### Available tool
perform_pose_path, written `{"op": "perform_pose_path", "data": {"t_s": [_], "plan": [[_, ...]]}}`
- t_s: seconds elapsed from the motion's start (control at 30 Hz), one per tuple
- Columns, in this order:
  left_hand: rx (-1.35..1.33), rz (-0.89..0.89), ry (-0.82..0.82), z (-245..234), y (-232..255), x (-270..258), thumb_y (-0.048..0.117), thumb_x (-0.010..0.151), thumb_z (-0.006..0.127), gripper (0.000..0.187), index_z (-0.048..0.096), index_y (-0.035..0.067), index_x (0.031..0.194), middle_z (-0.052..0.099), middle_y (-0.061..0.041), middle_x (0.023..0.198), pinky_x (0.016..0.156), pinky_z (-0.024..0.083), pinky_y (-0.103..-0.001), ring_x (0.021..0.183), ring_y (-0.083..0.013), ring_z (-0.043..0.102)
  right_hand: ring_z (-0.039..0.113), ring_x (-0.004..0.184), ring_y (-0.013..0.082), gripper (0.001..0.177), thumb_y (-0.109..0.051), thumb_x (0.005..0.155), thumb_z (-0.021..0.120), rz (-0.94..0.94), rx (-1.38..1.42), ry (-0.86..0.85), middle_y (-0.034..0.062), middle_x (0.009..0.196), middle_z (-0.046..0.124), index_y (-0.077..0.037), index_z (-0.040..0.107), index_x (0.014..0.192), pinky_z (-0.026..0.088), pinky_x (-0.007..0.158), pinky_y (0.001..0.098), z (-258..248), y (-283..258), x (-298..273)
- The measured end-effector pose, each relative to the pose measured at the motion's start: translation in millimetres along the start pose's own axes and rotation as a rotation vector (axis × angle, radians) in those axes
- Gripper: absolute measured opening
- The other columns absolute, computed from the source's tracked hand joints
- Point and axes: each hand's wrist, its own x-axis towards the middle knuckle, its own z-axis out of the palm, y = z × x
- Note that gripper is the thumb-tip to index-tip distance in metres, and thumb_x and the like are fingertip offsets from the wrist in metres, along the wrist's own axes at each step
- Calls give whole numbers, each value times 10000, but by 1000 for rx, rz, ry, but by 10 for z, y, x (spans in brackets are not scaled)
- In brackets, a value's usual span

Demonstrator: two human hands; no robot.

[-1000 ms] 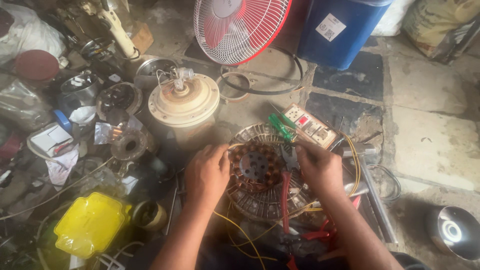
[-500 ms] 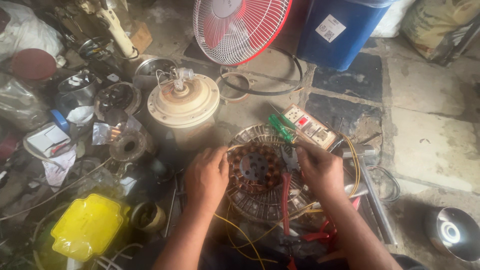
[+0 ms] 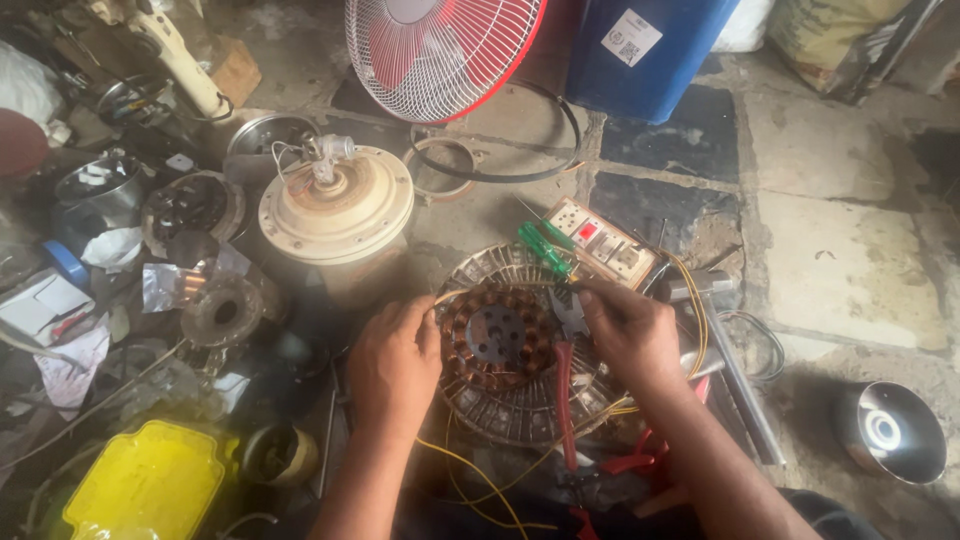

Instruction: The person repairs a fan motor by hand and with a screwdriver, manipulating wires and the stator on a cluttered floor.

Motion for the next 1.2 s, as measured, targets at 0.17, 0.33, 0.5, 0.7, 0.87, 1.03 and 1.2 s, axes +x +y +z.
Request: {"op": "perform_pose_path", "data": {"t_s": [0.17,0.33,0.5,0.7,0.87,1.03,1.2], "plan": [[20,-15,-23,-4,35,8,150,909,669,154,741,103,1036,718,-109,900,722,535,-450,837,-332,681,738,619,119,251,-217,934,699,-42,-68,17,86,755,780,-96,774,1140,576,604,301,4,21,11],[21,1,-2,13,14,14,150,922,660,154,737,97,1044,716,-108,904,723,538,-447,847,-329,683,725,592,117,259,-208,917,697,-35,-37,18,80,714,769,-90,773,1135,559,562,306,9,6,-4],[2,15,-4,17,-13,11,149,926,654,153,729,89,1045,718,-107,928,732,540,-444,858,-327,686,684,520,117,259,-215,936,682,73,-64,-58,54,645,753,-110,767,1158,541,510,296,-7,29,11],[39,-19,-20,12,-36,18,151,929,652,148,725,91,1042,718,-109,923,735,537,-451,870,-331,684,671,515,97,267,-212,936,697,56,-47,-17,37,645,738,-94,770,1163,540,504,295,-1,-59,-10],[19,0,-32,-6,-38,13,143,909,663,158,727,96,1046,713,-108,918,722,532,-458,845,-335,674,661,522,114,288,-234,926,704,232,43,-45,53,657,736,-111,769,1179,540,505,318,-20,-167,-48],[34,1,-22,-71,-85,32,116,901,676,157,718,86,1049,702,-115,917,744,532,-463,855,-338,671,719,627,126,273,-246,943,713,82,-53,12,81,775,781,-97,776,1163,572,591,294,8,-59,-36],[-55,29,11,-330,-226,55,99,913,671,135,722,76,1035,724,-118,967,786,544,-454,907,-354,686,745,744,139,289,-251,950,725,44,-46,17,122,867,794,-83,768,1181,580,685,308,16,66,-42]]}}
